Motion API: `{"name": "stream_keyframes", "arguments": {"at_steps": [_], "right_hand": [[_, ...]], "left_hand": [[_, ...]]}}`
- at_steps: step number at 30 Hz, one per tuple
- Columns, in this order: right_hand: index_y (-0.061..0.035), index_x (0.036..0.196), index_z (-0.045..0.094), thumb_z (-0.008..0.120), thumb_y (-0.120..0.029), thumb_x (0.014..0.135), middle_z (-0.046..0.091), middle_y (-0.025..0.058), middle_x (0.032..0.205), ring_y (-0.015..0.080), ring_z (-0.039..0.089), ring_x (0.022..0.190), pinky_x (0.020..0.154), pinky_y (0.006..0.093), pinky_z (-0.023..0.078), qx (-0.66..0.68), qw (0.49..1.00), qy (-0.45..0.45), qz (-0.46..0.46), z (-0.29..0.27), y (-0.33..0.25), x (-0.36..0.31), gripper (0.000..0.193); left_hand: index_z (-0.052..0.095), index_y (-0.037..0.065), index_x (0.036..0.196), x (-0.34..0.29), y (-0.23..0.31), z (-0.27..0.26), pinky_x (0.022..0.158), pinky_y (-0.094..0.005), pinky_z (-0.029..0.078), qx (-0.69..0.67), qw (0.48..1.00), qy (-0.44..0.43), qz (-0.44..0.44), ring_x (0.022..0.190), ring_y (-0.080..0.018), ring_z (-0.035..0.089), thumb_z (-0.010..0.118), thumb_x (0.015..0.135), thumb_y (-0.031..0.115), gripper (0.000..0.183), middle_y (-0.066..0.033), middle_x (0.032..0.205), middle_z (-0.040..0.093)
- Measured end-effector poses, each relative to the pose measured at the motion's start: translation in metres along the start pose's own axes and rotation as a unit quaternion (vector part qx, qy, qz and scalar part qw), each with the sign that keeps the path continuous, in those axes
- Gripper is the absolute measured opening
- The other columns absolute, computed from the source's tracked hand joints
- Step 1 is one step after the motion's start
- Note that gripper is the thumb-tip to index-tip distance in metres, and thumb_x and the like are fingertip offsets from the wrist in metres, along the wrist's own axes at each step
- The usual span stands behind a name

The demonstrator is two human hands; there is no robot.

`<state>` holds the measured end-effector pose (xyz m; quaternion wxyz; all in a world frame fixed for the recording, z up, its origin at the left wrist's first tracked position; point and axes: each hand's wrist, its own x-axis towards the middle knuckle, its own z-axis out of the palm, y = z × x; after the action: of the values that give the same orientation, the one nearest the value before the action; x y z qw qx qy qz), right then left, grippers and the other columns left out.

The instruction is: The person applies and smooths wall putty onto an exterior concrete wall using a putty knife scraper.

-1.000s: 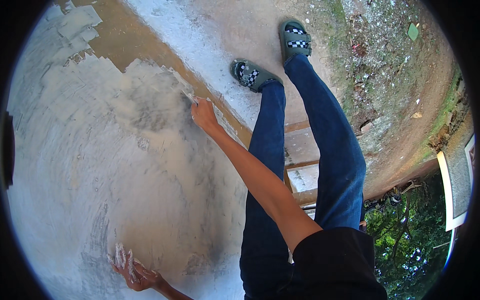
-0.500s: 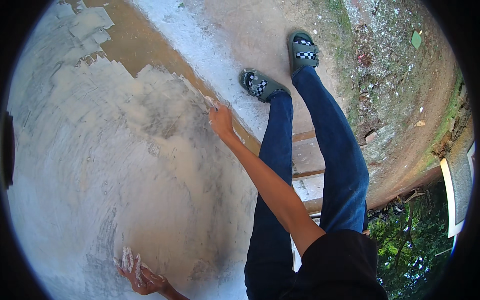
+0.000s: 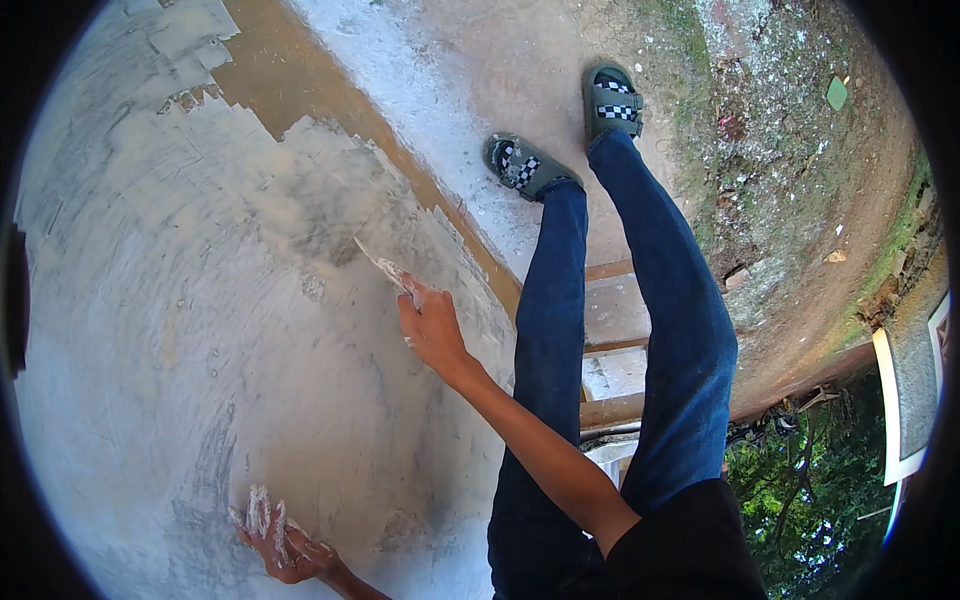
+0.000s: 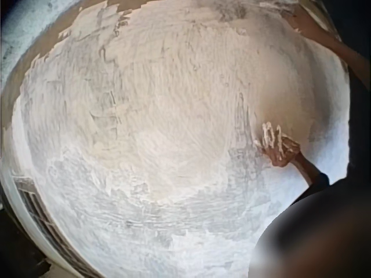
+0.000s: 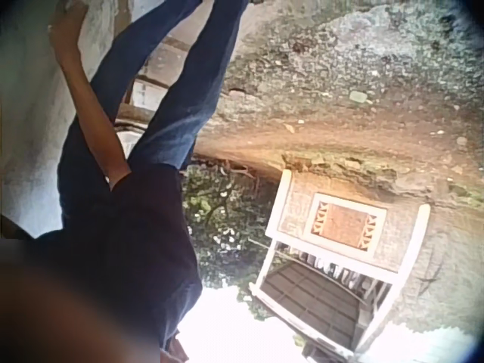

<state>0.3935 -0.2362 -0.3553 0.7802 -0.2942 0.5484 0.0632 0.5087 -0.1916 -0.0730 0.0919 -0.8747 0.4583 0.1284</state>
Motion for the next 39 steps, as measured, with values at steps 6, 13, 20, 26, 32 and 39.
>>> {"name": "stream_keyframes", "arguments": {"at_steps": [6, 13, 20, 26, 32, 39], "right_hand": [[0.0116, 0.108, 0.056, 0.05, -0.005, 0.082, 0.063, 0.0265, 0.087, 0.0329, 0.064, 0.077, 0.072, 0.0363, 0.048, -0.075, 0.988, 0.025, -0.136, 0.064, 0.022, -0.032, 0.031], [0.0095, 0.107, 0.058, 0.051, 0.0, 0.081, 0.06, 0.0281, 0.088, 0.0368, 0.062, 0.074, 0.068, 0.038, 0.048, -0.078, 0.986, -0.101, -0.106, 0.009, -0.014, -0.072, 0.028], [0.0101, 0.104, 0.06, 0.051, -0.005, 0.083, 0.058, 0.0244, 0.061, 0.0219, 0.055, 0.043, 0.048, 0.0348, 0.043, -0.041, 0.999, 0.032, -0.007, 0.011, 0.013, 0.006, 0.027], [0.0097, 0.102, 0.06, 0.049, -0.007, 0.083, 0.05, 0.016, 0.053, 0.0125, 0.047, 0.045, 0.046, 0.0319, 0.04, -0.074, 0.939, 0.071, -0.329, 0.035, 0.003, -0.06, 0.028], [0.0092, 0.095, 0.061, 0.049, -0.012, 0.082, 0.055, 0.0291, 0.064, 0.04, 0.058, 0.061, 0.062, 0.0466, 0.043, -0.069, 0.983, 0.134, -0.105, -0.029, 0.041, 0.091, 0.028], [0.0062, 0.091, 0.062, 0.049, -0.011, 0.08, 0.059, 0.0271, 0.067, 0.0411, 0.06, 0.066, 0.065, 0.044, 0.047, -0.226, 0.955, 0.165, -0.099, -0.016, 0.153, 0.17, 0.024]], "left_hand": [[0.065, -0.004, 0.086, -0.004, 0.0, 0.001, 0.099, -0.0616, 0.028, 0.0, 1.0, -0.009, -0.017, 0.092, -0.0369, 0.062, 0.045, 0.084, 0.017, 0.03, -0.0224, 0.098, 0.064], [0.066, -0.003, 0.085, -0.004, 0.0, -0.006, 0.101, -0.0593, 0.029, 0.017, 0.999, 0.004, -0.037, 0.093, -0.0362, 0.063, 0.046, 0.085, 0.018, 0.03, -0.0218, 0.098, 0.065], [0.066, -0.003, 0.086, 0.0, 0.008, 0.003, 0.101, -0.0592, 0.029, 0.008, 0.999, 0.001, -0.032, 0.093, -0.0356, 0.063, 0.045, 0.084, 0.018, 0.03, -0.0218, 0.099, 0.065], [0.066, -0.004, 0.088, -0.007, -0.003, -0.002, 0.1, -0.0596, 0.029, -0.004, 1.0, 0.005, -0.006, 0.093, -0.0356, 0.062, 0.045, 0.084, 0.017, 0.03, -0.0211, 0.097, 0.065], [0.066, -0.003, 0.09, -0.014, -0.01, -0.009, 0.1, -0.0596, 0.028, 0.05, 0.999, -0.015, -0.004, 0.094, -0.0369, 0.062, 0.044, 0.084, 0.017, 0.03, -0.0215, 0.097, 0.065], [0.065, -0.003, 0.09, -0.003, 0.001, 0.008, 0.1, -0.0591, 0.028, 0.039, 0.999, -0.009, 0.019, 0.095, -0.0369, 0.062, 0.044, 0.087, 0.017, 0.03, -0.0219, 0.1, 0.064]]}}
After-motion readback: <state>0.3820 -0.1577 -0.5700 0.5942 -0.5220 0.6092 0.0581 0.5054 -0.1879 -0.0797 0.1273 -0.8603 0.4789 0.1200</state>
